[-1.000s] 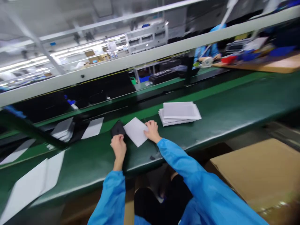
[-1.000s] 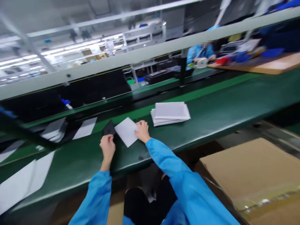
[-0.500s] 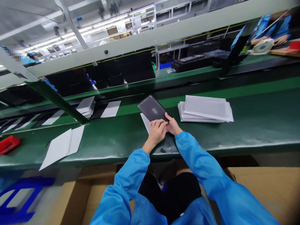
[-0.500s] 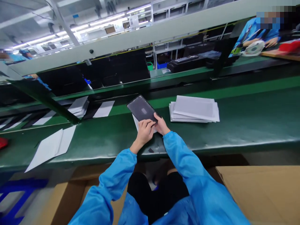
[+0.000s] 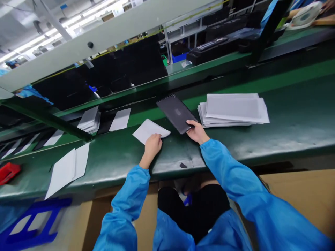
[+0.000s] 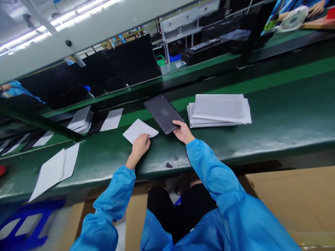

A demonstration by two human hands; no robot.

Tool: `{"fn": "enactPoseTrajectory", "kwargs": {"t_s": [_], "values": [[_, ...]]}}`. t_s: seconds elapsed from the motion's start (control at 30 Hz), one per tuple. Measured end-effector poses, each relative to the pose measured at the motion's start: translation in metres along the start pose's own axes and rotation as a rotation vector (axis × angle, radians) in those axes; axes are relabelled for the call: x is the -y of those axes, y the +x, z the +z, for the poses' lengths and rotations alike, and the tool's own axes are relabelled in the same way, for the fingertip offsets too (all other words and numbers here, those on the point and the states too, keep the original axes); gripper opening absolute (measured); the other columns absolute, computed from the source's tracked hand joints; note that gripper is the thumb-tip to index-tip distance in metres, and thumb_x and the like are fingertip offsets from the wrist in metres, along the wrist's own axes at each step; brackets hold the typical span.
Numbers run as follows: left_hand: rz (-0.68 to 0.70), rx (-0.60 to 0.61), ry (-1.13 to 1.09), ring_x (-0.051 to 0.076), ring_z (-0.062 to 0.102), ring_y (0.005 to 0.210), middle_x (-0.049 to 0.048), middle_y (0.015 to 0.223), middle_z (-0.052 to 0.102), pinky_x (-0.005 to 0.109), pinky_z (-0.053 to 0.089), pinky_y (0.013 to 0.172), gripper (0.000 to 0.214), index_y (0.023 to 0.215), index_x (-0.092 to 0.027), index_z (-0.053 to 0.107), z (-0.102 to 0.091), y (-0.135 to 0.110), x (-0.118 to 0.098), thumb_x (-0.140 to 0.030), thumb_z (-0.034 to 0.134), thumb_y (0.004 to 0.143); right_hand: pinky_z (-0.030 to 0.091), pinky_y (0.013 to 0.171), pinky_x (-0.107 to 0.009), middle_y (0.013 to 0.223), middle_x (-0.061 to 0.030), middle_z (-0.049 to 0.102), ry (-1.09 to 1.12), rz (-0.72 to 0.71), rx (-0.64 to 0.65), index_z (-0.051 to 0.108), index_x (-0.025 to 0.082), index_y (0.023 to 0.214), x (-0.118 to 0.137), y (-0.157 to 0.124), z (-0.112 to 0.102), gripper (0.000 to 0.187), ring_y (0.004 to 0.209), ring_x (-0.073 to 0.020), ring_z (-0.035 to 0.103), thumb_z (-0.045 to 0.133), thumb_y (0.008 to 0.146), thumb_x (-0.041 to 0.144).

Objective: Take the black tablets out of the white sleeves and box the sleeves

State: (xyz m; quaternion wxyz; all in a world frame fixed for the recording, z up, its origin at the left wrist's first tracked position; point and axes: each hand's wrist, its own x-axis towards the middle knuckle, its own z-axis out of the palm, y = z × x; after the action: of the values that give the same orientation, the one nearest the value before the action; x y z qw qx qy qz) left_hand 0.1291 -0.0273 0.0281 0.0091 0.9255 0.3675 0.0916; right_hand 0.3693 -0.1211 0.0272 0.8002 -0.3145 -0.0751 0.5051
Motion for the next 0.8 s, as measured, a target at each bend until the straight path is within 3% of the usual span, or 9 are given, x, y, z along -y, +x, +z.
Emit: {"fn": "enactPoseTrajectory", "kwargs": {"t_s": [0.1,0.17,0.23,0.33,0.53,0.8], "values": [[-0.268,-0.001,-0.036,0.027,0.072,0.089,0.0101,0.094,0.075,0.033,0.048,0.076,0.014,0.111,-0.021,0.067,-0.008,0.017,0.029,-0.024,0.055,0.103,0.073,0.083,-0.038,0.092,0.0,0.083,-0.051,0.0,-0.005,0.071,0.024,0.093,-0.003,-0.002,0.001,0.03,0.09,-0.0242,0.081,0.08,0.067,0.012],[-0.388,-0.072,-0.138,0.024,0.069,0.078,0.0054,0.08,0.07,0.031,0.043,0.072,0.012,0.106,-0.021,0.064,-0.012,0.025,0.053,-0.028,0.053,0.106,0.073,0.086,-0.041,0.092,-0.0001,0.083,-0.088,0.0,-0.033,0.072,0.024,0.096,-0.005,-0.002,0.001,0.03,0.094,-0.026,0.081,0.081,0.069,0.016],[-0.428,-0.181,-0.289,0.02,0.065,0.073,0.0019,0.073,0.065,0.029,0.041,0.071,0.017,0.098,-0.021,0.061,-0.015,0.028,0.075,-0.027,0.049,0.108,0.072,0.089,-0.045,0.091,-0.0006,0.082,-0.132,0.008,-0.052,0.071,0.025,0.098,-0.008,-0.003,0.0,0.031,0.097,-0.0277,0.081,0.083,0.07,0.021],[-0.363,-0.28,-0.466,0.018,0.061,0.074,0.0017,0.076,0.065,0.028,0.044,0.074,0.02,0.092,-0.02,0.059,-0.015,0.026,0.096,-0.025,0.048,0.107,0.071,0.091,-0.05,0.087,-0.0018,0.081,-0.227,0.05,-0.04,0.07,0.026,0.101,-0.009,0.0,-0.001,0.035,0.098,-0.0301,0.081,0.089,0.071,0.031],[-0.051,-0.273,-0.36,0.026,0.064,0.098,0.0098,0.097,0.07,0.039,0.051,0.094,0.016,0.091,-0.021,0.07,-0.003,0.023,0.091,-0.022,0.057,0.1,0.071,0.089,-0.049,0.084,-0.0006,0.08,-0.338,0.01,-0.028,0.068,0.026,0.097,-0.009,0.022,0.001,0.043,0.088,-0.0282,0.08,0.096,0.066,0.036],[-0.211,-0.34,-0.276,0.024,0.064,0.096,0.007,0.093,0.066,0.034,0.05,0.086,0.019,0.094,-0.023,0.075,-0.011,0.014,0.082,-0.012,0.06,0.096,0.072,0.085,-0.046,0.08,0.0022,0.078,-0.322,0.04,-0.041,0.064,0.025,0.096,-0.012,0.034,0.0,0.039,0.081,-0.0248,0.08,0.094,0.072,0.034]]}}
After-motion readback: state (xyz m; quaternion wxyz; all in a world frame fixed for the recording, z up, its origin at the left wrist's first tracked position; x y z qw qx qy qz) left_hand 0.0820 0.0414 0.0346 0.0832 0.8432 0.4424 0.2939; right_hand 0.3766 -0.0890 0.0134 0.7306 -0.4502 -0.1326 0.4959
